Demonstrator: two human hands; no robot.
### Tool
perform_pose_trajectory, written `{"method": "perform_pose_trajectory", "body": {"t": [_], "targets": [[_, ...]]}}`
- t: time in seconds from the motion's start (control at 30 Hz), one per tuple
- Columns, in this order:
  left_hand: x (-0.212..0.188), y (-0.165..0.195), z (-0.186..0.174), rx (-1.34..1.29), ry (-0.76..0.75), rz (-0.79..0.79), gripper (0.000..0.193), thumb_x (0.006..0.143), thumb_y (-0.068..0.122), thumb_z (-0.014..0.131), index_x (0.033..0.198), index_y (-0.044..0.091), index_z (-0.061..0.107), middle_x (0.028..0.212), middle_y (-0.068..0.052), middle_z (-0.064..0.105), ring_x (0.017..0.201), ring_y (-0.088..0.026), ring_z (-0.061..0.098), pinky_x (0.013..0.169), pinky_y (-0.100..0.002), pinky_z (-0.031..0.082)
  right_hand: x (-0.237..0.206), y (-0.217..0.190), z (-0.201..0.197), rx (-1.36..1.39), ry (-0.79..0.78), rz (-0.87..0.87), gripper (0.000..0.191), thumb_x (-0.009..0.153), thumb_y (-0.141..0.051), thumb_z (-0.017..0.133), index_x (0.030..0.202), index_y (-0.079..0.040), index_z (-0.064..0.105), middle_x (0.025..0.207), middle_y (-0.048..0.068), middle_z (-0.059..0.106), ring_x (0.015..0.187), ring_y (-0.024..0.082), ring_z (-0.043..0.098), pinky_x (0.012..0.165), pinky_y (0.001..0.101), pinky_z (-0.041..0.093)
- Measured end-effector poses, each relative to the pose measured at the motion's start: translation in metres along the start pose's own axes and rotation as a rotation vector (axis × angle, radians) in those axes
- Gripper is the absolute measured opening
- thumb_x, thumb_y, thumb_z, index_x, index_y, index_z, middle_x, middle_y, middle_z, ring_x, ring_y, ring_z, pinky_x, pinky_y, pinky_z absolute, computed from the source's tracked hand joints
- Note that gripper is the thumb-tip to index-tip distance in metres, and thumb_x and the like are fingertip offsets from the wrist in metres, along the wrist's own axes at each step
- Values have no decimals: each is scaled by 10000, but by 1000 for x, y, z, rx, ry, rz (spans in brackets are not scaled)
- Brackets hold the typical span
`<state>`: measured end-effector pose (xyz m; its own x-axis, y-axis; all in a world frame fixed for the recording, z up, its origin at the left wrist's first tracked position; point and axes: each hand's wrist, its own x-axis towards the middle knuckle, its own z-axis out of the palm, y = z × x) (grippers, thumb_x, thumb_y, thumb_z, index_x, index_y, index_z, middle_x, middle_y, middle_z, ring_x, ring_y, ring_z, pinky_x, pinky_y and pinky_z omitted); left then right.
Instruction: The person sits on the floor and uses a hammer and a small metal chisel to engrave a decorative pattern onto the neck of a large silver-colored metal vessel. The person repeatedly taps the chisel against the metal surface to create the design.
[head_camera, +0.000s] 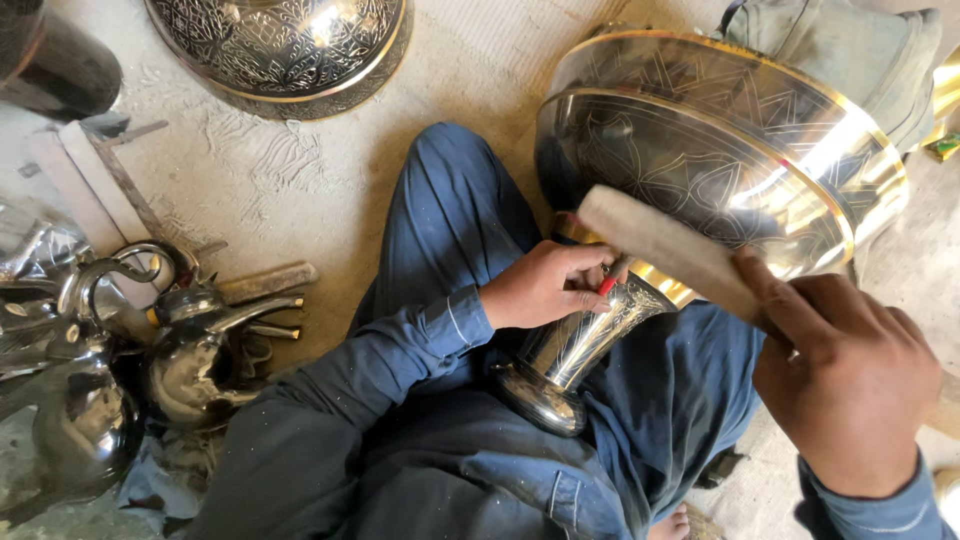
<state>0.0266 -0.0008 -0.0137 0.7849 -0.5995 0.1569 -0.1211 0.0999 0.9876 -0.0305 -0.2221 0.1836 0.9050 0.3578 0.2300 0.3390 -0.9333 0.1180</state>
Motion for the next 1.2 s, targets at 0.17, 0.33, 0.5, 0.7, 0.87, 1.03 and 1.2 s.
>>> {"method": "perform_pose_trajectory", "body": {"t": [0.17, 0.33, 0.5, 0.7, 0.87, 1.03, 1.2], "targets": [[-7, -5, 5, -173, 58, -25, 268, 905, 27, 772, 1106, 18, 594, 832, -46, 672, 803, -81, 676, 737, -271, 564, 6, -7, -2, -72, 22, 6, 591, 858, -9, 710, 1412, -209, 750, 903, 10, 661, 736, 191, 621, 718, 305, 484], [-18, -8, 15, -268, 185, -30, 296, 908, 12, 777, 1092, 27, 545, 877, 5, 581, 843, -47, 640, 739, -243, 554, 19, -16, -7, -136, 95, -92, 535, 835, -31, 717, 1328, -233, 767, 850, 3, 634, 743, 193, 620, 694, 326, 459], [-25, -4, 17, -225, 243, -48, 329, 895, 23, 781, 1114, 36, 536, 897, 18, 563, 852, -32, 617, 739, -228, 537, 27, -24, -12, -236, 33, -156, 558, 790, -15, 723, 1289, -252, 802, 769, 0, 620, 670, 189, 599, 642, 329, 457], [-16, -3, 13, -274, 141, -30, 278, 904, 4, 759, 1115, 21, 579, 880, 5, 588, 855, -49, 622, 781, -250, 567, 19, -19, -15, -263, 16, -113, 533, 855, -49, 725, 1334, -275, 792, 817, -15, 614, 727, 183, 614, 689, 324, 450], [-14, -6, 12, -284, 88, -40, 233, 915, -1, 749, 1060, 11, 566, 861, -7, 589, 820, -63, 621, 747, -252, 541, 10, -13, -12, -223, 23, -77, 493, 897, -40, 711, 1334, -258, 781, 851, -19, 640, 744, 172, 618, 694, 308, 445], [-16, -6, 12, -262, 134, -5, 237, 918, 5, 755, 1046, 13, 555, 896, -5, 591, 839, -59, 618, 768, -255, 550, 14, -16, -9, -304, 18, -95, 511, 830, -48, 726, 1283, -271, 802, 776, -15, 620, 692, 179, 608, 656, 331, 440], [-23, -4, 16, -277, 178, -26, 272, 915, 11, 763, 1073, 26, 541, 875, 7, 584, 835, -40, 627, 740, -252, 569, 19, -22, -10, -271, 13, -122, 504, 862, -70, 719, 1317, -277, 778, 798, -16, 614, 733, 177, 602, 685, 318, 440]]}}
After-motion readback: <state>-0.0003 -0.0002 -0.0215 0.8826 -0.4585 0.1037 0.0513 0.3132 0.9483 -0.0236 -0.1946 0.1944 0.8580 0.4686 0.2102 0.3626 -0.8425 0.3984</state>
